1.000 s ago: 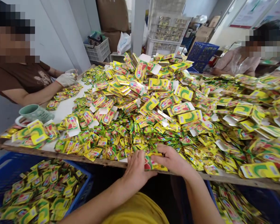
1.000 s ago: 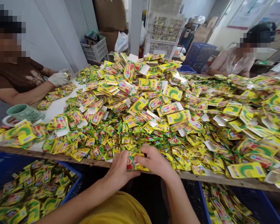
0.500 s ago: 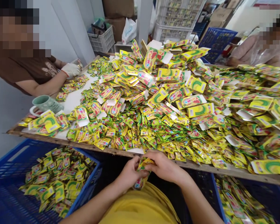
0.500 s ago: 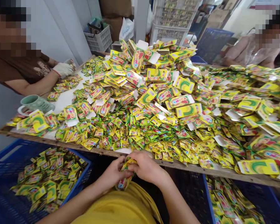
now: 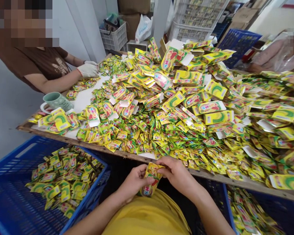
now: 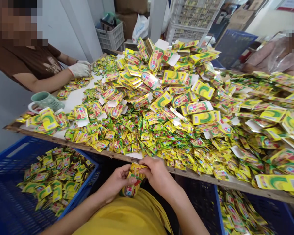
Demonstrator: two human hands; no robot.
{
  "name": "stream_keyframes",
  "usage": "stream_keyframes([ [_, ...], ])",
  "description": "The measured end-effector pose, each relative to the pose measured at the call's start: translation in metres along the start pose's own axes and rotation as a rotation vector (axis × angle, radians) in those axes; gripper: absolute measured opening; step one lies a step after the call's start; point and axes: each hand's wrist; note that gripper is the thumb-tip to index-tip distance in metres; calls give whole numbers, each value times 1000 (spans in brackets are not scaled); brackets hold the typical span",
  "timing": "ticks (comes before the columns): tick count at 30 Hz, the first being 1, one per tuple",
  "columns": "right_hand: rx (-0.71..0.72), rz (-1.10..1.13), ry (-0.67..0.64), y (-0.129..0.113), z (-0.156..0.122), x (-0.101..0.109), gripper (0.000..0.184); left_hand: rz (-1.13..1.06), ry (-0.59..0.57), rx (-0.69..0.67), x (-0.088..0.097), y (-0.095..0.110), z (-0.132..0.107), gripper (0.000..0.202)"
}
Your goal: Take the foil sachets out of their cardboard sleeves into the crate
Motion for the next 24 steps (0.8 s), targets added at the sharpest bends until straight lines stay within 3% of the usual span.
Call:
stream_keyframes([
  [4,49,6,121,2,-2,-13,10,116,62,-50,3,-1,-2,35],
  [9,138,109,-112,0,-11,-31,26,201,69,-64,6,-5,-1,41],
  [11,114,182,-65,1,-14,-35,26,215,72,-83,6,-5,0,43],
  [13,53,271,95,4,-16,-37,20,153,64,-91,6,-4,-1,42],
  [16,-133,535,266,10,-19,-40,17,-124,8,-11,7,0,-4,41],
  [21,-419,1122,294,11,-26,-49,30,-332,-96,190,12,9,-7,26],
  [24,-527,1308,228,6,-25,-55,23,-386,-141,259,10,12,-6,28],
])
Point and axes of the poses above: each hand's wrist, its own z-axis towards the middle knuckle, its own x-axis out of the back of the hand, y = z × x, and after that the axes turned 8 degrees about x, right-handed
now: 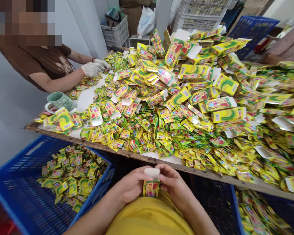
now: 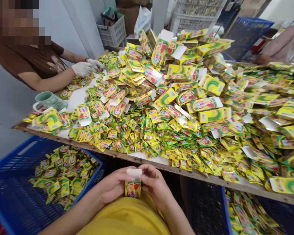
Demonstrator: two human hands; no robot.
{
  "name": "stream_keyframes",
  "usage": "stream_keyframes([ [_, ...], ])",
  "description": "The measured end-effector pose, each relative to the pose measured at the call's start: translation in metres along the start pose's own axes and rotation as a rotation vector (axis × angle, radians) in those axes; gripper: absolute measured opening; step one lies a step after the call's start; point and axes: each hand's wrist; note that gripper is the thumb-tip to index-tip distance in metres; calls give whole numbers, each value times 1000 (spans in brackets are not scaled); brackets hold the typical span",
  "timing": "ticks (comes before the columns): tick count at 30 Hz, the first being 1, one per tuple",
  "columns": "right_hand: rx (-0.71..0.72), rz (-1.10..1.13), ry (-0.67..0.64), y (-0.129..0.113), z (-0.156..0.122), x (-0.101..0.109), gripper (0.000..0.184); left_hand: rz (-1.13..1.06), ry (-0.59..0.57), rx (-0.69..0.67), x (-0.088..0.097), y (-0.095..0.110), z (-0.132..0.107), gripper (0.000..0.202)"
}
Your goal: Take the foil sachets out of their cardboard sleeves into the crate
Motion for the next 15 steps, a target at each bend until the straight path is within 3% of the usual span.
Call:
stream_keyframes([
  [3,-27,-66,102,2,5,-6,12,4,14,27,-4,-2,3,26],
  [6,72,-237,178,2,9,-7,9,50,111,-78,-4,-4,7,24],
  [11,164,-319,71,-5,10,-3,32,369,367,-310,2,2,11,25],
  [15,106,-257,67,-9,13,-1,33,588,446,-407,1,4,12,22],
])
Point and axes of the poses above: each hand's wrist, its own z-axis towards the middle knuckle, its own x-axis out of the back of the hand, y = z × x, and after that the axes turned 8 degrees about x, right-handed
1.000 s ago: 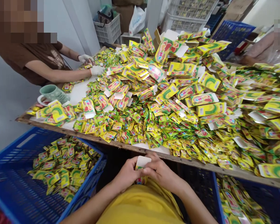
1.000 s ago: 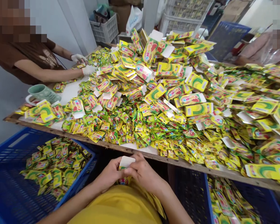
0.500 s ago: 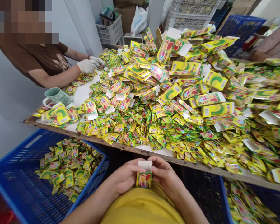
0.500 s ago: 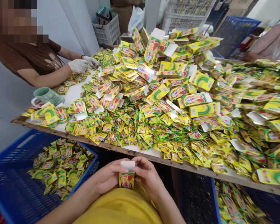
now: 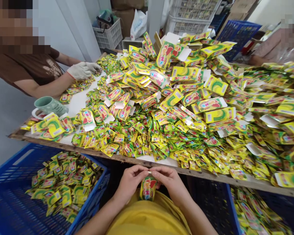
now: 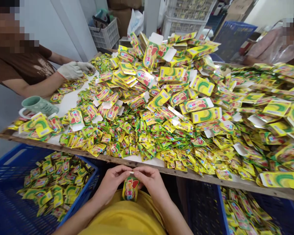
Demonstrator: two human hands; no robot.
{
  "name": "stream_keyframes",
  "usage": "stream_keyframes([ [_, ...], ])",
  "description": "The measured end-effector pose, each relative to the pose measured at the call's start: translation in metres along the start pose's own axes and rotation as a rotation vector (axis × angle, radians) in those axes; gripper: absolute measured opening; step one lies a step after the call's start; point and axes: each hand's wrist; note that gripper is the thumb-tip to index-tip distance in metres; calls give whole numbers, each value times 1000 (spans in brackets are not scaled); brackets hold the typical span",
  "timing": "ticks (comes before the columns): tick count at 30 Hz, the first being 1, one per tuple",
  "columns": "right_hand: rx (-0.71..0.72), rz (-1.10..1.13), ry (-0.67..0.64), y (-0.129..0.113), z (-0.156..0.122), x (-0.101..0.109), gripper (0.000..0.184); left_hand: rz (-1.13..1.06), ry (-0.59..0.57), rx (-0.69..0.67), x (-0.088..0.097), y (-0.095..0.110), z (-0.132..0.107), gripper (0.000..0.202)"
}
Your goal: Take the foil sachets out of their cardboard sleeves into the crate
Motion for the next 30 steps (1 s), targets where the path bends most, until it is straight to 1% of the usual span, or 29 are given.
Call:
stream_keyframes([
  [3,-17,21,4,3,3,0,33,64,9,-19,-1,-1,1,21],
  [5,-8,27,31,5,3,0,32,118,23,-61,0,-4,2,17],
  [7,11,29,46,8,1,1,29,200,37,-149,2,-7,3,14],
  [10,28,21,27,12,-3,3,28,277,21,-302,7,-11,3,14],
  [12,32,10,8,15,-6,4,29,277,-5,-346,8,-12,1,13],
  [14,57,-24,13,19,-8,6,30,297,-22,-331,9,-13,-2,11],
  [16,127,-106,21,21,-10,8,27,346,-33,-311,10,-13,-4,15],
  [18,257,-236,16,23,-13,11,22,383,-65,-319,11,-14,-5,20],
  [20,398,-377,-10,22,-18,15,16,384,-129,-342,13,-15,-7,22],
  [22,481,-479,-40,19,-23,17,16,374,-197,-349,14,-16,-9,25],
  [24,481,-509,-56,17,-27,18,18,364,-211,-326,14,-16,-12,27],
  [28,418,-424,8,14,-27,14,13,320,-124,-196,8,-10,-15,22],
  [30,396,-389,25,12,-23,12,12,288,-128,-159,4,-4,-13,19],
])
Point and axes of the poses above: each hand's wrist, its own z-axis towards the middle knuckle, its own x-axis out of the back of the hand, y = z × x, and after that the axes turned 8 degrees about x, right-handed
